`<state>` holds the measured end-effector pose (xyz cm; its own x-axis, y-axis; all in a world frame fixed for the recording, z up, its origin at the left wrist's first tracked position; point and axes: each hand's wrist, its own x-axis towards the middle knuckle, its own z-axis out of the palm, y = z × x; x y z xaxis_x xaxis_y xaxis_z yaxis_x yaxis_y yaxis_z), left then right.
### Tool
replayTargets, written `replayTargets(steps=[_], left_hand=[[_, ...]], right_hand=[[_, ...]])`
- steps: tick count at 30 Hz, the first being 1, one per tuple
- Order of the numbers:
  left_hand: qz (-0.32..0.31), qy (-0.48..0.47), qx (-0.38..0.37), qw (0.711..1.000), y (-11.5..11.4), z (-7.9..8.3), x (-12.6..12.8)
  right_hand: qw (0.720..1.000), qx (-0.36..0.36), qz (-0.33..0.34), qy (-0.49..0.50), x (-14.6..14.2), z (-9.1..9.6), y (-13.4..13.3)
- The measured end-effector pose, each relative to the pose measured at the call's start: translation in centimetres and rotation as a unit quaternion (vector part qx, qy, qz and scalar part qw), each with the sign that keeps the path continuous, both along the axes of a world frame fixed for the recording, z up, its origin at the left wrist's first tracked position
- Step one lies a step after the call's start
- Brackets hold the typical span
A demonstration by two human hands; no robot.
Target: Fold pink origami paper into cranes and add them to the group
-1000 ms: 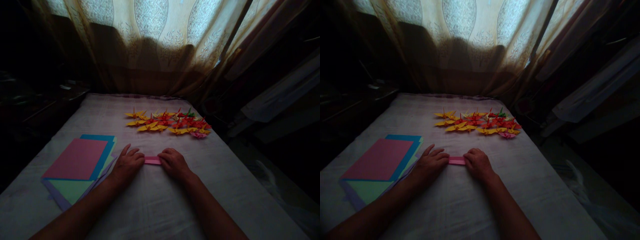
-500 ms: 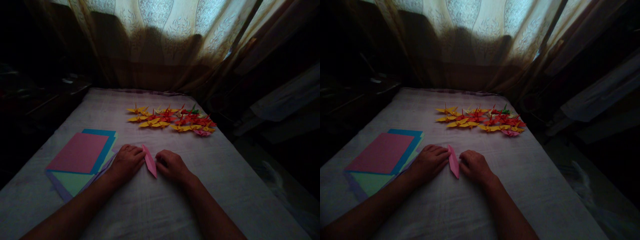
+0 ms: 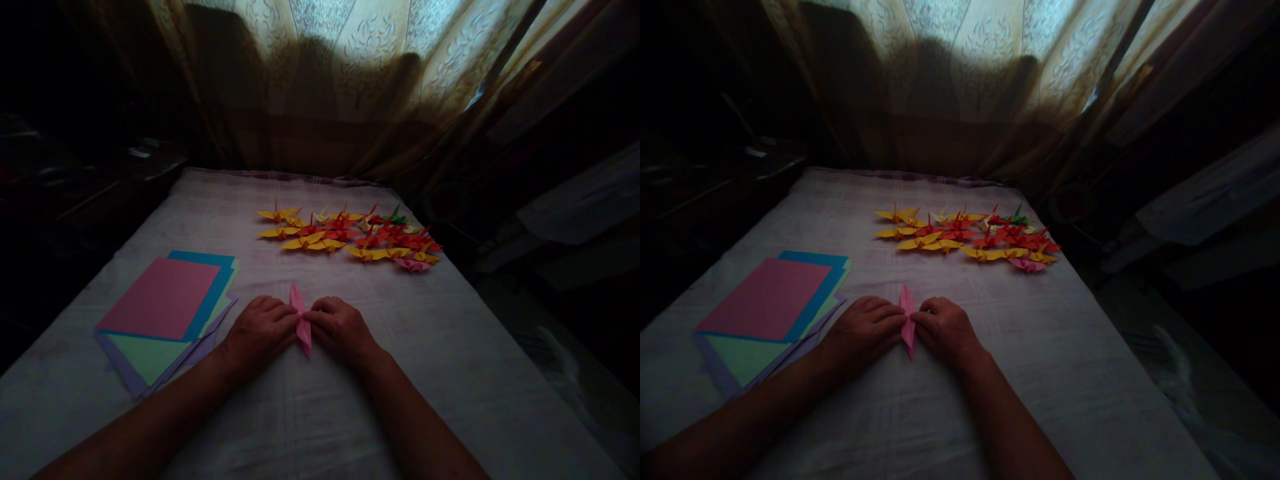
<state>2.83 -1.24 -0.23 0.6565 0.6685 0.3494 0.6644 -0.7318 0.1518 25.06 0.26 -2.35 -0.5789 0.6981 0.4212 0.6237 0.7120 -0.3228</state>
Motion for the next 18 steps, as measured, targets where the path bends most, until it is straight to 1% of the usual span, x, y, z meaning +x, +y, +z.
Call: replayTargets(steps=[3,8,10,14,18], left_hand=[[0.012,-0.014,-0.047,0.999,-0.1,-0.2,0.2],[0.069,-0.045,-0.1,0.992,0.7,-0.5,0.6],[0.089,-0.048,-0.112,0.989,1.1,-0.6,0.8],[0.121,-0.042,-0.121,0.984,1.6,-0.7,1.1],[0.121,-0.07,-0.129,0.982,1.7,-1.0,1.1]], right_hand=[[0.999,-0.03,-0.015,0.012,-0.3,-0.1,0.0],[0.993,-0.099,-0.056,0.037,-0.9,0.1,0.1],[0.989,-0.121,-0.075,0.044,-1.2,0.3,0.1],[0.985,-0.139,-0.096,0.043,-1.6,0.7,0.2],[0.98,-0.149,-0.132,0.029,-2.2,0.8,0.3]])
